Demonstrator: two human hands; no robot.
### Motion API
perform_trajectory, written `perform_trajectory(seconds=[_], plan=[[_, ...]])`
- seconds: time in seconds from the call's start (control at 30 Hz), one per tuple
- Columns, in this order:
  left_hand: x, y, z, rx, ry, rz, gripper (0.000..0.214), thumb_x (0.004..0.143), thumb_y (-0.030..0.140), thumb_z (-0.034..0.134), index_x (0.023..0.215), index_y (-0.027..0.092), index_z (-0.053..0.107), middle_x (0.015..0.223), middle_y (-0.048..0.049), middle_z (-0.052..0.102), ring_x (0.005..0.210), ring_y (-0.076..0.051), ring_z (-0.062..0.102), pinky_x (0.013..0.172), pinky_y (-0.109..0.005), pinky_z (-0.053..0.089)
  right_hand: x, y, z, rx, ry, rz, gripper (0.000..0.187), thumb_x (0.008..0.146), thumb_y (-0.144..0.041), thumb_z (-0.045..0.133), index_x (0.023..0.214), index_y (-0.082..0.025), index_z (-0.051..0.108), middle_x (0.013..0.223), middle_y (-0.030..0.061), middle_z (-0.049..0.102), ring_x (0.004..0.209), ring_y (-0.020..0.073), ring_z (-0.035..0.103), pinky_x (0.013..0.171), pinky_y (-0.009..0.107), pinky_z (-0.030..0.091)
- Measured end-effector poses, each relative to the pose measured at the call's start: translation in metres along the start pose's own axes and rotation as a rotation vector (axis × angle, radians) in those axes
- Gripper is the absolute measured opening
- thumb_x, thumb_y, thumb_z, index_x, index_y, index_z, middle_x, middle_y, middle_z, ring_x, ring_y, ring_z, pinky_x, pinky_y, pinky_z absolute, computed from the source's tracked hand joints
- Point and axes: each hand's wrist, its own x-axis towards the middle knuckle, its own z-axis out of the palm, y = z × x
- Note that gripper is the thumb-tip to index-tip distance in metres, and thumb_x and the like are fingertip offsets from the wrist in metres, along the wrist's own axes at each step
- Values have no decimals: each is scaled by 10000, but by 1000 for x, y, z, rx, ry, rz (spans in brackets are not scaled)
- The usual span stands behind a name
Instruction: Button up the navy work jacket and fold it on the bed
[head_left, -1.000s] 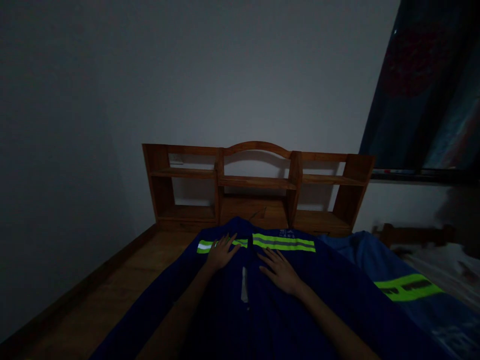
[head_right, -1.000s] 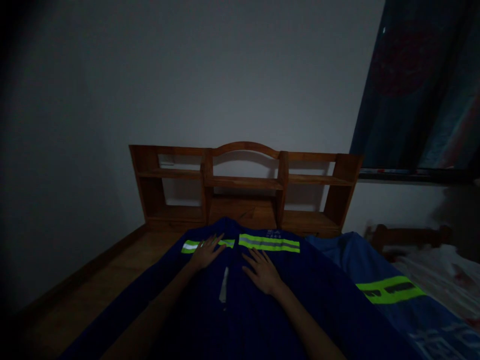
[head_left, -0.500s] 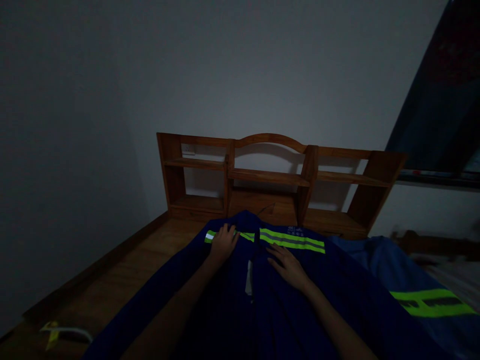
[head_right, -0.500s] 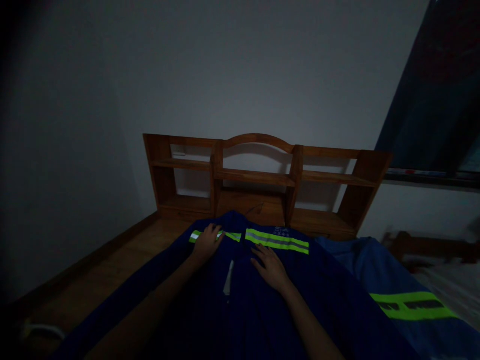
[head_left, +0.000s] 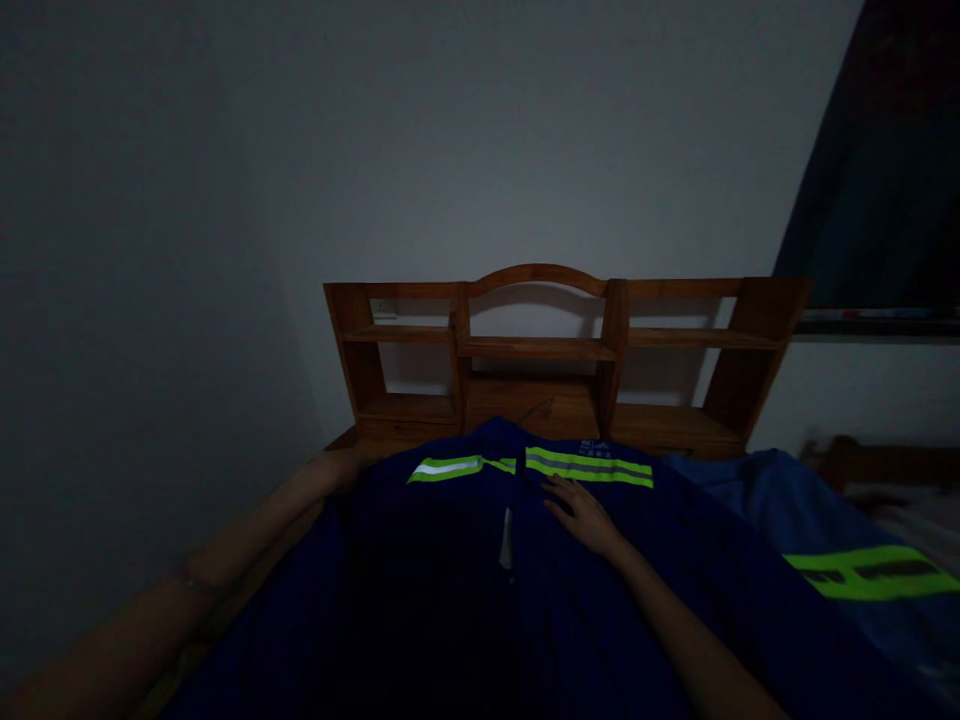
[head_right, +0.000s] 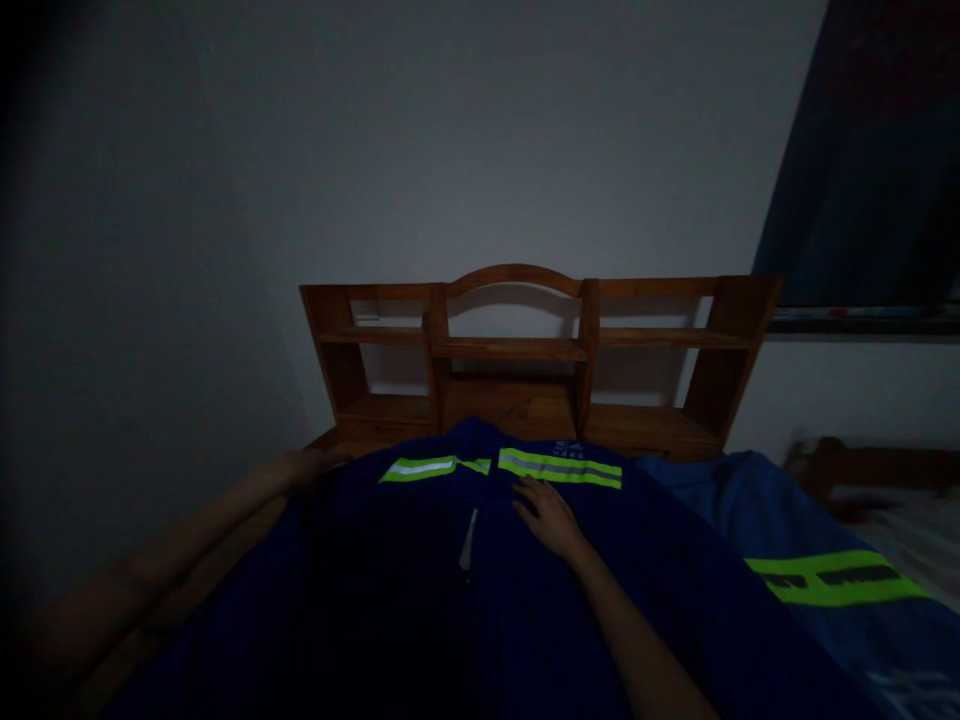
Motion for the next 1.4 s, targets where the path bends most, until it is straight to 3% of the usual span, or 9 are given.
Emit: perform_trajectory(seconds=[0.13, 0.27, 0.37, 0.57, 0.67, 0.8, 0.93, 1.17, 1.4], plan=[[24, -14, -19, 189, 116, 141, 397, 809, 105, 430, 1165, 216, 566, 1169, -113, 585, 1117, -284, 502, 952, -463, 360, -2, -1, -2, 15, 23, -3, 420, 925, -440, 393, 1283, -261, 520, 1393, 52, 441, 1310, 202, 362, 1115, 425, 218], [34, -4, -4, 378, 255, 158, 357, 800, 56, 389, 1067, 175, 594, 1331, -142, 447, 1213, -309, 400, 968, -484, 335, -2, -1, -2, 29, 40, 1, 404, 921, -434, 408, 1265, -265, 536, 1384, 47, 453, 1304, 199, 373, 1115, 424, 221], [32, 41, 22, 317, 232, 167, 294, 825, 112, 407, 1036, 171, 603, 1279, -145, 480, 1165, -299, 446, 946, -443, 366, -1, -1, -1, 39, 45, 26, 399, 915, -429, 424, 1256, -262, 545, 1380, 50, 458, 1298, 202, 382, 1115, 426, 225], [28, 174, 74, -127, 184, 275, 465, 888, 422, 415, 1310, 228, 415, 1231, -102, 520, 1101, -237, 514, 875, -323, 438, -2, -3, -4, 72, 41, 15, 400, 913, -418, 428, 1258, -250, 545, 1374, 60, 464, 1297, 197, 383, 1118, 426, 218], [37, 201, 103, -274, 233, 298, 592, 867, 378, 481, 1406, 260, 268, 1366, -94, 422, 1188, -228, 461, 939, -320, 408, -2, -2, -5, 97, 44, 26, 383, 909, -404, 437, 1241, -256, 558, 1368, 50, 472, 1289, 199, 393, 1114, 431, 227], [50, 195, 141, -413, 262, 249, 499, 877, 236, 435, 1366, 233, 336, 1315, -81, 482, 1162, -191, 494, 937, -295, 410, 1, -1, -5, 134, 76, 54, 343, 902, -387, 449, 1189, -267, 594, 1337, 30, 505, 1264, 201, 420, 1084, 410, 289], [52, 186, 160, -474, 304, 106, 283, 841, 158, 414, 1082, 206, 554, 1095, -71, 577, 989, -187, 576, 864, -288, 434, 7, -3, -7, 144, 141, 69, 300, 897, -307, 446, 1138, -243, 614, 1245, 41, 570, 1168, 188, 504, 1015, 355, 377], [49, 189, 147, -571, 514, 38, 60, 785, 205, 506, 844, 197, 502, 885, -41, 521, 875, -179, 541, 834, -290, 431, 8, -20, -18, -1, 355, 104, 363, 917, -256, 359, 1257, -246, 488, 1212, 58, 546, 1121, 202, 511, 956, 340, 421], [35, 180, 137, -430, 330, 153, 132, 862, 289, 470, 852, 197, 564, 854, -54, 600, 861, -188, 562, 760, -276, 404, 74, -39, -35, -398, 245, 74, 447, 898, -289, 375, 1319, -142, 389, 1285, 153, 485, 1214, 290, 399, 1014, 438, 314]])
